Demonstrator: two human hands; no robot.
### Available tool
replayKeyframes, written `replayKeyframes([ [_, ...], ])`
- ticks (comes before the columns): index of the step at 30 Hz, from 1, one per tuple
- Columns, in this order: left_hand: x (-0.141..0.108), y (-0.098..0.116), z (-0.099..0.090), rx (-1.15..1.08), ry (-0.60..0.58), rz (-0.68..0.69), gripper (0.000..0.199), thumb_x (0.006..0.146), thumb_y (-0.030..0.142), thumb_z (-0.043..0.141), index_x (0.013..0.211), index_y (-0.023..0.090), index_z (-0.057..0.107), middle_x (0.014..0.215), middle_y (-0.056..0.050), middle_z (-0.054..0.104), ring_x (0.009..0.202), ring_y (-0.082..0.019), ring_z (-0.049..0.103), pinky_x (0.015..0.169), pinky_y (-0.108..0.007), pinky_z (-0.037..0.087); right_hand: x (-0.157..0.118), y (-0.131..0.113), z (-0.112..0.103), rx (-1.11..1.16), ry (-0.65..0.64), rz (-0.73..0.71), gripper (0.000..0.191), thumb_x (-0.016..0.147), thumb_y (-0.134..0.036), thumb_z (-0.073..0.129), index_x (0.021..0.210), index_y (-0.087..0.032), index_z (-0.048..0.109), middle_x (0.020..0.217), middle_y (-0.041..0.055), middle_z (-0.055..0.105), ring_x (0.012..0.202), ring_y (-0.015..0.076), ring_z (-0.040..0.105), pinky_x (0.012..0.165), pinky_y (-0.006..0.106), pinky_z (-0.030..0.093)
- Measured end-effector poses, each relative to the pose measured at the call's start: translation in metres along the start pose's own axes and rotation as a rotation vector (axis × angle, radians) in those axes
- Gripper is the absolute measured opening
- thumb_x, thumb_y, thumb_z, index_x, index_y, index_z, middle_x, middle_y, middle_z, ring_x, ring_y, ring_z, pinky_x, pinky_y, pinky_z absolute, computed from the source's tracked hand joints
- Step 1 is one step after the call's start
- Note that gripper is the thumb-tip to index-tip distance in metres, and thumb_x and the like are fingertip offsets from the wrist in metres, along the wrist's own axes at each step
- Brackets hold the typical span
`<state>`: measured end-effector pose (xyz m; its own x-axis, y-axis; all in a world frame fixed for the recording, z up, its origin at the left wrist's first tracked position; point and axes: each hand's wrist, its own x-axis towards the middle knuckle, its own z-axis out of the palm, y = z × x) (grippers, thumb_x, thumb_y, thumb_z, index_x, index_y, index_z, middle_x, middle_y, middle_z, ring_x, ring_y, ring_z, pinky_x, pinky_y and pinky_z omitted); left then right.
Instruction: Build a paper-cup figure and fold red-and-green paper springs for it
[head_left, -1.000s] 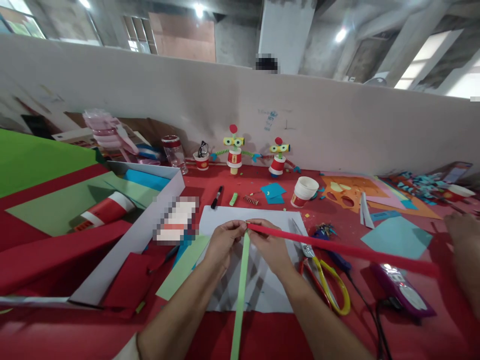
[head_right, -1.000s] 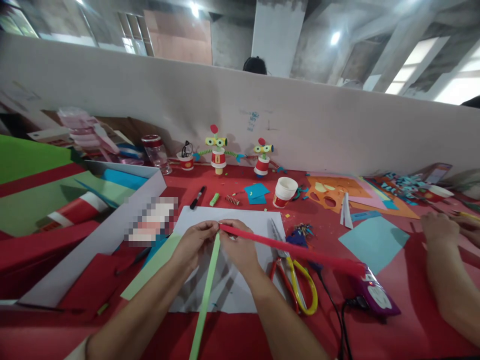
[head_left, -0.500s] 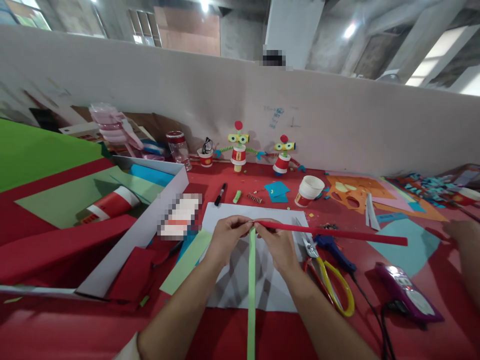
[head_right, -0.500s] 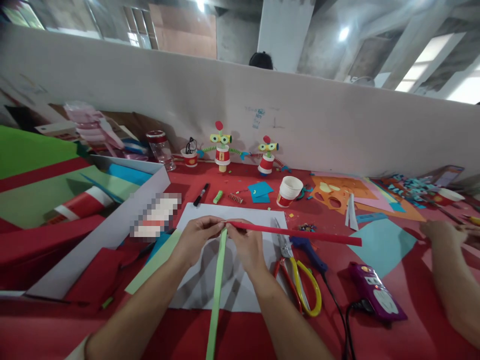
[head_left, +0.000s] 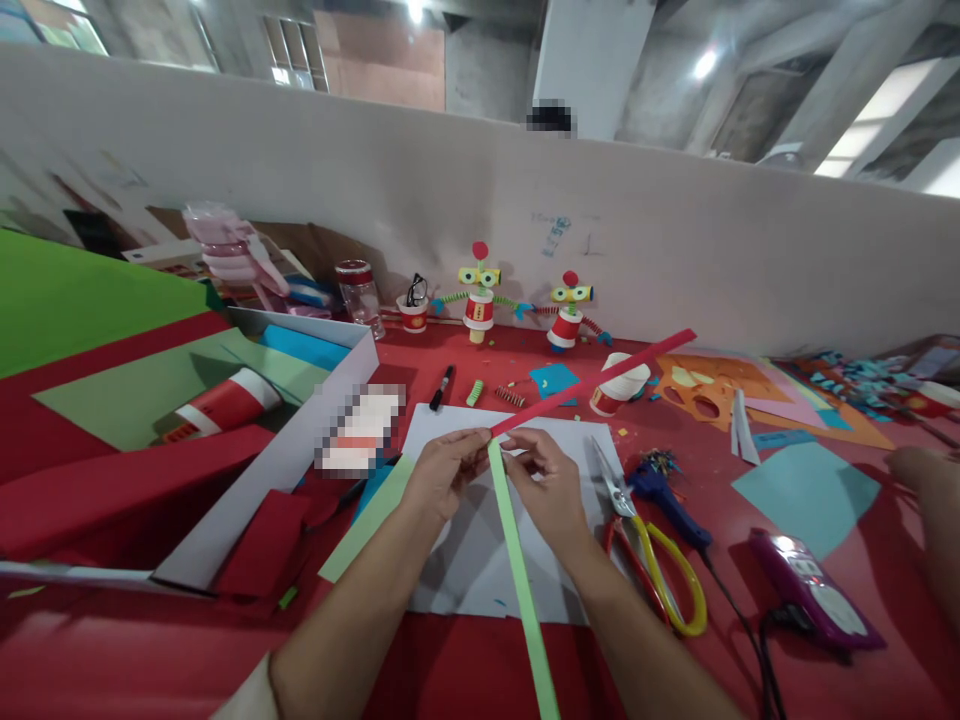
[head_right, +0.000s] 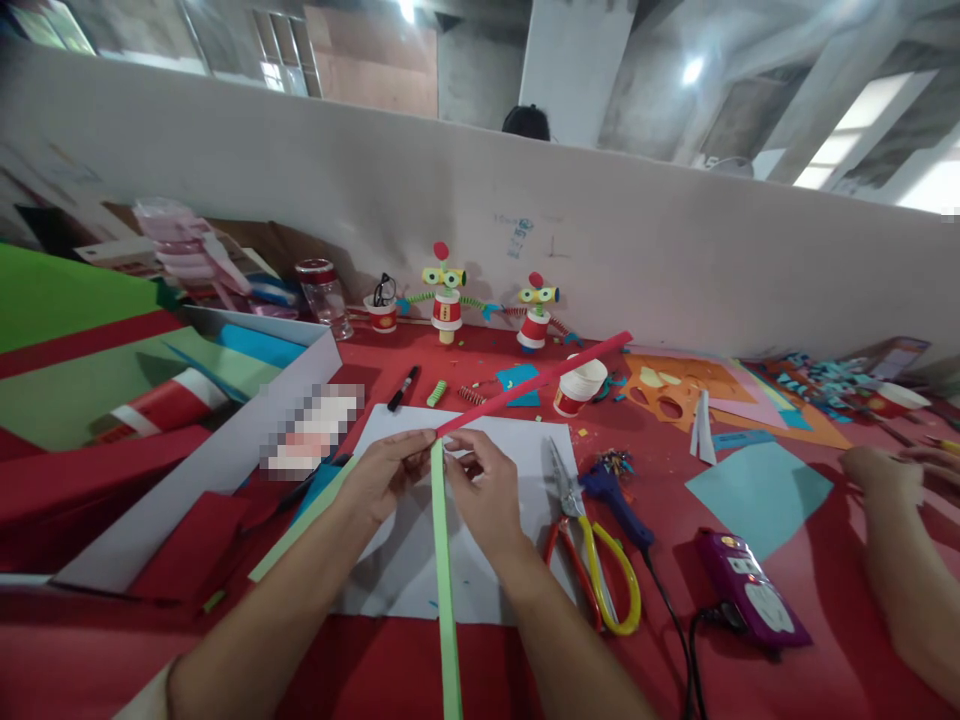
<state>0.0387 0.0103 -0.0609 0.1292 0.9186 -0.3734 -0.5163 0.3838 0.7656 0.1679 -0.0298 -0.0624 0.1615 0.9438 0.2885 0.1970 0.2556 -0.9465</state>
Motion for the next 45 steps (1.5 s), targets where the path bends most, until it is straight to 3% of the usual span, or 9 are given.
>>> replayKeyframes([
  [4, -0.003, -0.002, 0.002, 0.050, -0.043, 0.019, 0.027, 0.046, 0.028, 0.084, 0.064, 0.013, 0.071, 0.055, -0.001, 0.062, 0.053, -0.011, 0.056, 0.058, -0.025, 0.046, 0.001, 0.006, -0.002, -0.082, -0.036, -0.060, 0.023, 0.078, -0.019, 0.060, 0.096, -0.027, 0.071, 0.090, 0.0021, 0.067, 0.073, 0.0155, 0.062, 0.066, 0.027, 0.050],
  [7, -0.006, -0.004, 0.005, 0.107, -0.060, 0.045, 0.027, 0.047, 0.030, 0.084, 0.065, 0.013, 0.072, 0.051, 0.000, 0.060, 0.049, -0.010, 0.052, 0.054, -0.025, 0.042, 0.003, 0.008, -0.002, -0.065, -0.007, -0.028, 0.020, 0.079, -0.020, 0.059, 0.090, -0.028, 0.074, 0.085, 0.0017, 0.068, 0.071, 0.0161, 0.062, 0.066, 0.028, 0.050],
  [11, -0.007, -0.006, 0.006, 0.104, -0.090, 0.033, 0.028, 0.046, 0.031, 0.085, 0.065, 0.013, 0.074, 0.058, -0.005, 0.067, 0.055, -0.014, 0.059, 0.059, -0.028, 0.045, 0.004, 0.005, -0.002, -0.028, 0.039, 0.005, 0.012, 0.080, -0.027, 0.061, 0.080, -0.025, 0.073, 0.077, 0.0012, 0.068, 0.070, 0.0166, 0.062, 0.064, 0.028, 0.049],
  [20, -0.005, -0.009, 0.004, 0.111, -0.156, 0.053, 0.027, 0.049, 0.031, 0.084, 0.067, 0.013, 0.075, 0.063, -0.007, 0.071, 0.064, -0.015, 0.063, 0.066, -0.026, 0.047, 0.006, 0.005, 0.001, 0.185, 0.100, 0.209, 0.010, 0.073, -0.030, 0.066, 0.076, -0.020, 0.066, 0.066, -0.0011, 0.067, 0.062, 0.0146, 0.062, 0.064, 0.028, 0.049],
  [30, -0.006, -0.010, 0.002, 0.169, -0.250, 0.090, 0.019, 0.052, 0.022, 0.081, 0.069, 0.014, 0.075, 0.067, -0.004, 0.071, 0.067, -0.012, 0.062, 0.068, -0.024, 0.046, 0.005, 0.006, 0.001, 0.210, 0.166, 0.207, 0.009, 0.070, -0.027, 0.071, 0.073, -0.018, 0.070, 0.062, -0.0016, 0.068, 0.059, 0.0140, 0.063, 0.063, 0.027, 0.050],
  [36, -0.006, -0.013, 0.005, 0.165, -0.147, 0.128, 0.019, 0.054, 0.027, 0.082, 0.065, 0.015, 0.073, 0.060, -0.002, 0.068, 0.061, -0.012, 0.060, 0.062, -0.023, 0.044, 0.001, 0.006, 0.005, 0.184, 0.174, 0.200, 0.009, 0.072, -0.027, 0.070, 0.074, -0.018, 0.070, 0.065, -0.0004, 0.069, 0.062, 0.0152, 0.063, 0.063, 0.028, 0.050],
  [41, -0.007, -0.010, 0.007, 0.034, -0.039, 0.068, 0.026, 0.042, 0.026, 0.086, 0.060, 0.016, 0.070, 0.060, -0.001, 0.067, 0.062, -0.013, 0.061, 0.063, -0.024, 0.043, -0.002, 0.006, 0.007, 0.231, 0.213, 0.122, 0.008, 0.078, -0.026, 0.063, 0.082, -0.020, 0.063, 0.072, -0.0005, 0.066, 0.068, 0.0148, 0.063, 0.068, 0.029, 0.049],
  [45, -0.003, -0.012, 0.006, 0.026, 0.046, 0.049, 0.032, 0.035, 0.026, 0.087, 0.060, 0.016, 0.070, 0.057, 0.001, 0.064, 0.057, -0.010, 0.054, 0.060, -0.023, 0.039, -0.003, 0.007, 0.010, 0.284, 0.192, 0.194, 0.014, 0.073, -0.026, 0.068, 0.083, -0.020, 0.060, 0.075, -0.0012, 0.064, 0.070, 0.0142, 0.061, 0.068, 0.028, 0.049],
])
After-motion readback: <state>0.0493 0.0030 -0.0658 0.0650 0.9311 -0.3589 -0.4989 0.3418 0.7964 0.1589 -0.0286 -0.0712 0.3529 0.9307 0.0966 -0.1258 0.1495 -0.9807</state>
